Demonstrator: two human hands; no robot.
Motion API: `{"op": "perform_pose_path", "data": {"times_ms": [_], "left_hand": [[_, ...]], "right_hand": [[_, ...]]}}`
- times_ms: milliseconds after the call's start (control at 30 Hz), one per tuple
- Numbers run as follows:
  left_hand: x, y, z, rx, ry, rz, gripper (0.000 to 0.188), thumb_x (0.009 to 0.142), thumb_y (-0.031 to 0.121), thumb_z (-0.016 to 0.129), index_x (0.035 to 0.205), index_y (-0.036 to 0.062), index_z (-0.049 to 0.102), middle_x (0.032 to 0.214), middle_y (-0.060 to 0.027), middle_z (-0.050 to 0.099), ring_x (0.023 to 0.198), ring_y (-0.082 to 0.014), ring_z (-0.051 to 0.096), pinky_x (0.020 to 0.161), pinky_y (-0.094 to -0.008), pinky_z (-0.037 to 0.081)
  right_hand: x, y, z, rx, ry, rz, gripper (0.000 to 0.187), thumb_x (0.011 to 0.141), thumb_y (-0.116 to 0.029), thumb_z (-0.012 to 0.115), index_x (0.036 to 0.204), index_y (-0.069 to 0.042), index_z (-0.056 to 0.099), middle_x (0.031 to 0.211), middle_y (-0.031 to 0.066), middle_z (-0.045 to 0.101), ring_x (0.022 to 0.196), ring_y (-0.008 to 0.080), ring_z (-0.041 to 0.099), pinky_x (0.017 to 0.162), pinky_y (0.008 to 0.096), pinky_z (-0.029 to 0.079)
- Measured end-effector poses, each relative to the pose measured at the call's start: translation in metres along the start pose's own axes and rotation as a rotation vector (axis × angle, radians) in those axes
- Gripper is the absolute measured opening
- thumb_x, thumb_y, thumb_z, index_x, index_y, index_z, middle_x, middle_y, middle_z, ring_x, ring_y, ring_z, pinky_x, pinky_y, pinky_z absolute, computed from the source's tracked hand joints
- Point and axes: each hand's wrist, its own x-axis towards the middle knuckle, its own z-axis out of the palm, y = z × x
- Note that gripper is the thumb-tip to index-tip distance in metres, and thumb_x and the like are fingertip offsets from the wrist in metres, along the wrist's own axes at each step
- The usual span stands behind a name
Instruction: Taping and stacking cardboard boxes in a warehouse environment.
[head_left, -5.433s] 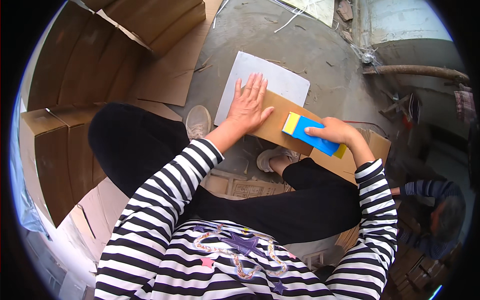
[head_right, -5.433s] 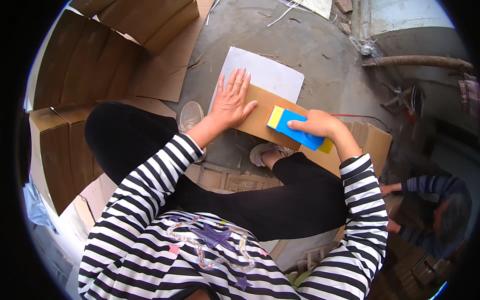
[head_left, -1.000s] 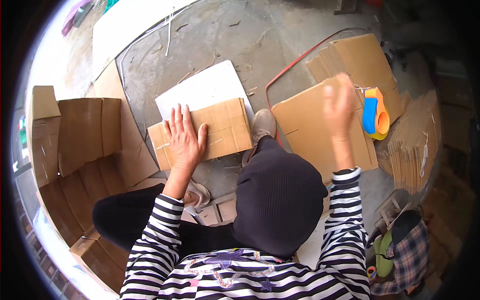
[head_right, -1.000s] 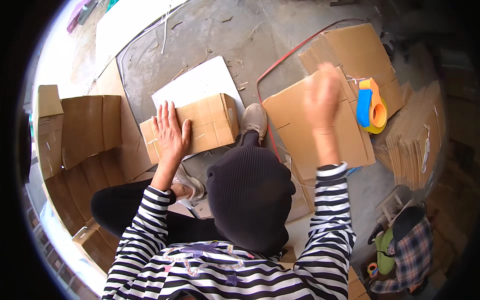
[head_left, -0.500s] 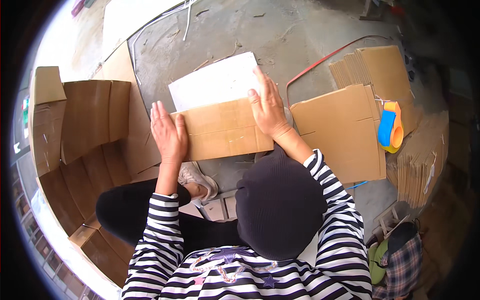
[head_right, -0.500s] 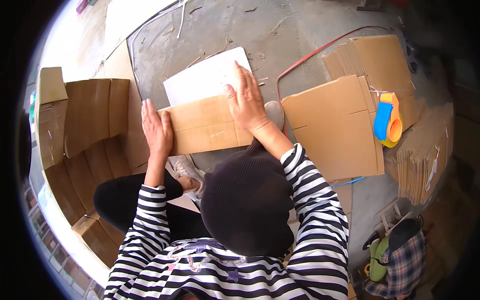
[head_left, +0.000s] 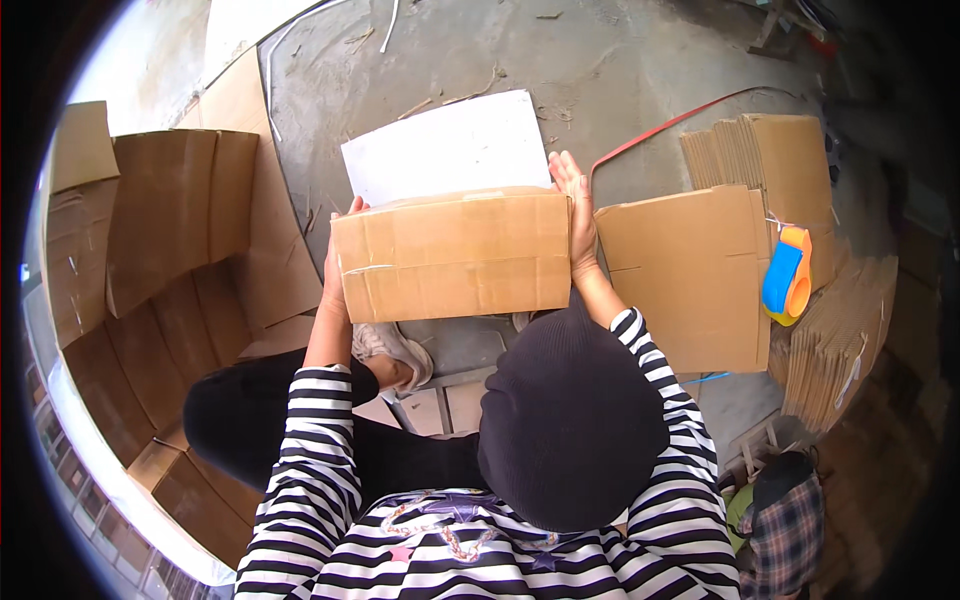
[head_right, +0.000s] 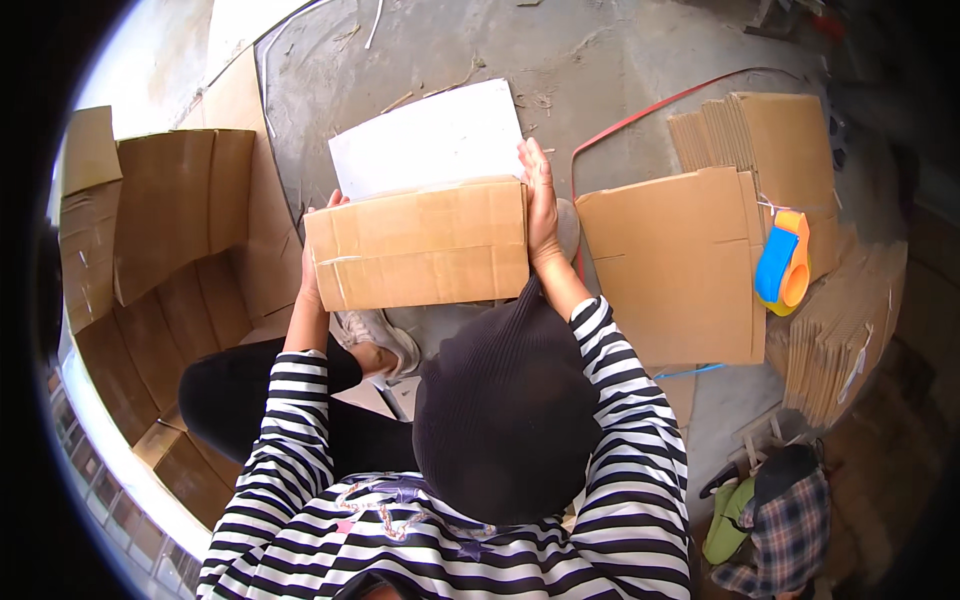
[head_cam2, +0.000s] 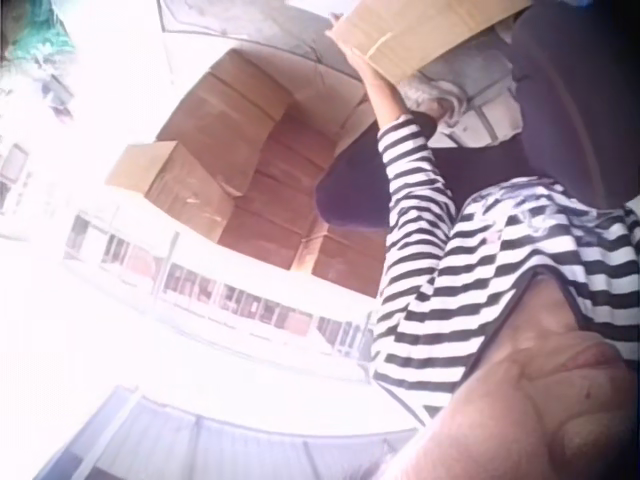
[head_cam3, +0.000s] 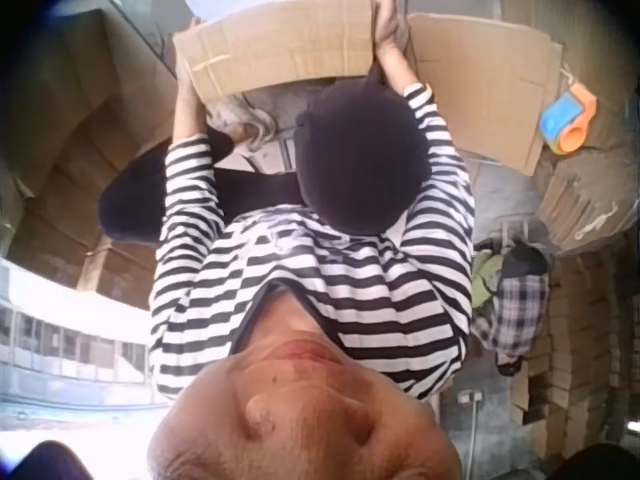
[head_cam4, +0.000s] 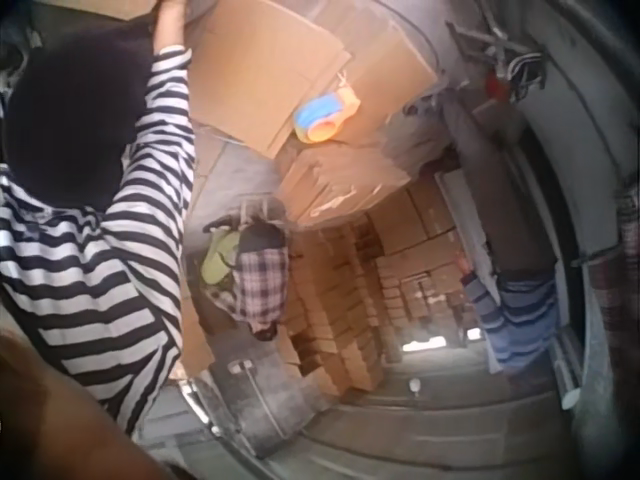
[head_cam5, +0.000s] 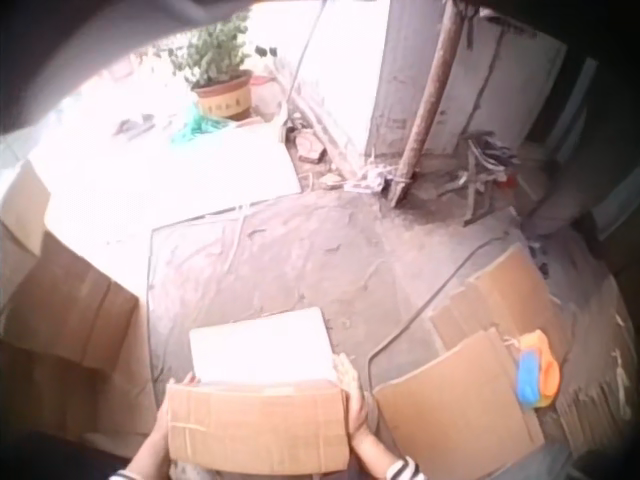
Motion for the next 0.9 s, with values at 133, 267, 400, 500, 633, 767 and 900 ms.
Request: {"op": "perform_pose_path", "data": {"times_ms": [133, 267, 400, 500, 633, 767, 900], "left_hand": [[0.018, -0.027, -0.015, -0.151, 0.096, -0.100, 0.052, 0.097, 0.044, 0.035, 0.133, 0.0068, 0.044, 0.131, -0.0088, 0.046, 0.116, -0.0174, 0.045, 0.098, -0.0333, 0.038], [0.032, -0.076, -0.084, -0.109, 0.180, -0.351, 0.052, 0.095, 0.047, 0.039, 0.125, 0.0058, 0.052, 0.121, -0.0086, 0.054, 0.102, -0.0177, 0.054, 0.088, -0.0328, 0.045], [0.051, -0.071, -0.123, 0.293, 0.201, -0.141, 0.058, 0.093, 0.050, 0.040, 0.126, 0.0024, 0.049, 0.124, -0.0115, 0.052, 0.107, -0.0203, 0.052, 0.089, -0.0356, 0.044], [0.063, -0.072, -0.091, 0.551, 0.124, -0.031, 0.063, 0.092, 0.052, 0.041, 0.127, 0.0002, 0.047, 0.126, -0.0135, 0.050, 0.111, -0.0220, 0.051, 0.089, -0.0375, 0.044], [-0.028, 0.017, -0.010, 0.383, 0.332, 0.066, 0.066, 0.094, 0.054, 0.035, 0.132, 0.0013, 0.040, 0.127, -0.0127, 0.049, 0.120, -0.0213, 0.044, 0.098, -0.0357, 0.036], [-0.054, 0.012, 0.028, 0.851, 0.224, 0.403, 0.059, 0.096, 0.043, 0.038, 0.134, -0.0017, 0.035, 0.135, -0.0216, 0.041, 0.126, -0.0299, 0.039, 0.105, -0.0343, 0.027], [-0.045, 0.000, 0.008, 0.732, 0.154, 0.476, 0.057, 0.097, 0.043, 0.036, 0.134, -0.0004, 0.037, 0.133, -0.0188, 0.045, 0.125, -0.0278, 0.041, 0.103, -0.0321, 0.031]], "right_hand": [[0.002, 0.013, -0.006, -0.015, 0.017, 0.076, 0.067, 0.097, -0.050, 0.019, 0.143, -0.001, 0.021, 0.146, 0.0191, 0.026, 0.136, 0.0277, 0.023, 0.111, 0.0393, 0.017], [0.005, 0.031, -0.012, 0.066, -0.058, 0.101, 0.068, 0.097, -0.048, 0.020, 0.142, 0.002, 0.019, 0.148, 0.0196, 0.019, 0.138, 0.0274, 0.018, 0.112, 0.0375, 0.013], [0.019, 0.110, -0.040, 0.167, 0.009, 0.272, 0.056, 0.098, -0.042, 0.028, 0.135, 0.000, 0.034, 0.139, 0.0166, 0.035, 0.128, 0.0230, 0.034, 0.107, 0.0340, 0.026], [0.018, 0.089, -0.093, -0.792, 0.087, -0.070, 0.048, 0.096, -0.036, 0.042, 0.129, -0.001, 0.042, 0.126, 0.0161, 0.049, 0.115, 0.0252, 0.048, 0.101, 0.0347, 0.034], [-0.007, -0.059, 0.013, -0.479, 0.227, -0.243, 0.040, 0.090, -0.026, 0.051, 0.122, -0.002, 0.051, 0.123, 0.0156, 0.051, 0.114, 0.0286, 0.049, 0.099, 0.0379, 0.036], [-0.025, -0.087, 0.043, -1.255, -0.219, -0.783, 0.046, 0.086, -0.021, 0.052, 0.128, -0.003, 0.045, 0.130, 0.0149, 0.045, 0.122, 0.0318, 0.040, 0.105, 0.0412, 0.029], [-0.008, -0.048, 0.022, -0.941, -0.195, -0.564, 0.055, 0.091, -0.029, 0.046, 0.137, -0.003, 0.033, 0.140, 0.0155, 0.034, 0.131, 0.0289, 0.031, 0.109, 0.0394, 0.023]]}}
